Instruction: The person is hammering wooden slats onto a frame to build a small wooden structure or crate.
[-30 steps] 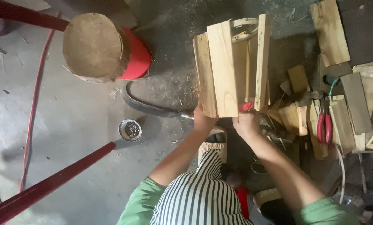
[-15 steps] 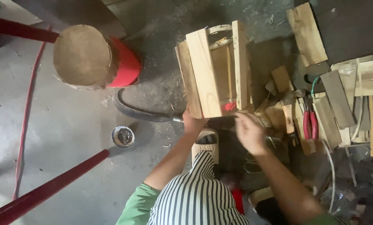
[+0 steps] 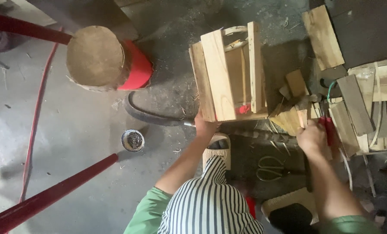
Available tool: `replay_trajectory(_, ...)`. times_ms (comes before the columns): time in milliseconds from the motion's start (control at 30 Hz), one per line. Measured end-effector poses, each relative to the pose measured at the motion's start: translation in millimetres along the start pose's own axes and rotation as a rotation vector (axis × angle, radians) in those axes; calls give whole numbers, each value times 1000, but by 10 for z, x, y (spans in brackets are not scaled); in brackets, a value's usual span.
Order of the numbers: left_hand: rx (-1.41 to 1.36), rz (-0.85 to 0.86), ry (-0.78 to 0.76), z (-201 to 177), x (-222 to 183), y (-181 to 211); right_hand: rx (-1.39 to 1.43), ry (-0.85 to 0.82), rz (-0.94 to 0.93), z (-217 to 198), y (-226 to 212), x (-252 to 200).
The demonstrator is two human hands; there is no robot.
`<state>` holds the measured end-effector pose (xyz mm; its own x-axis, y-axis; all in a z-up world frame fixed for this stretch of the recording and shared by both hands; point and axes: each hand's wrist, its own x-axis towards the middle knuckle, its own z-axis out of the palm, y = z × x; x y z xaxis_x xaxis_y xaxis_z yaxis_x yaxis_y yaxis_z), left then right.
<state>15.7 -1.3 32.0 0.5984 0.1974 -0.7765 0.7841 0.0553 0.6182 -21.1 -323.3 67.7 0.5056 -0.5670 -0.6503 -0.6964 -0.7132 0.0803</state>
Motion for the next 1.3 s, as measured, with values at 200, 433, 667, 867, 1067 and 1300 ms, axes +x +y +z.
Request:
replay_trajectory(200,183,90,33,-34,17,-39,22,153,-252,42,418,285)
replay_trajectory(433,141,103,9,-76,-134,90,377,-81,-229,-63,300,-872)
replay_trajectory(667,692,278,22,-138,-247,196,95,468,-595,1354,91,-1035)
replay_trajectory(867,549,228,16,-156,-233,134,90,622,-735,1520,-249,-909)
replay_trajectory(1067,567,201,-6,-181,-236,173,54,631,-707,1662,-208,-820)
replay_trajectory(1300,485,175,-19,-146,-80,46,73,709,-744,1612,-307,-894)
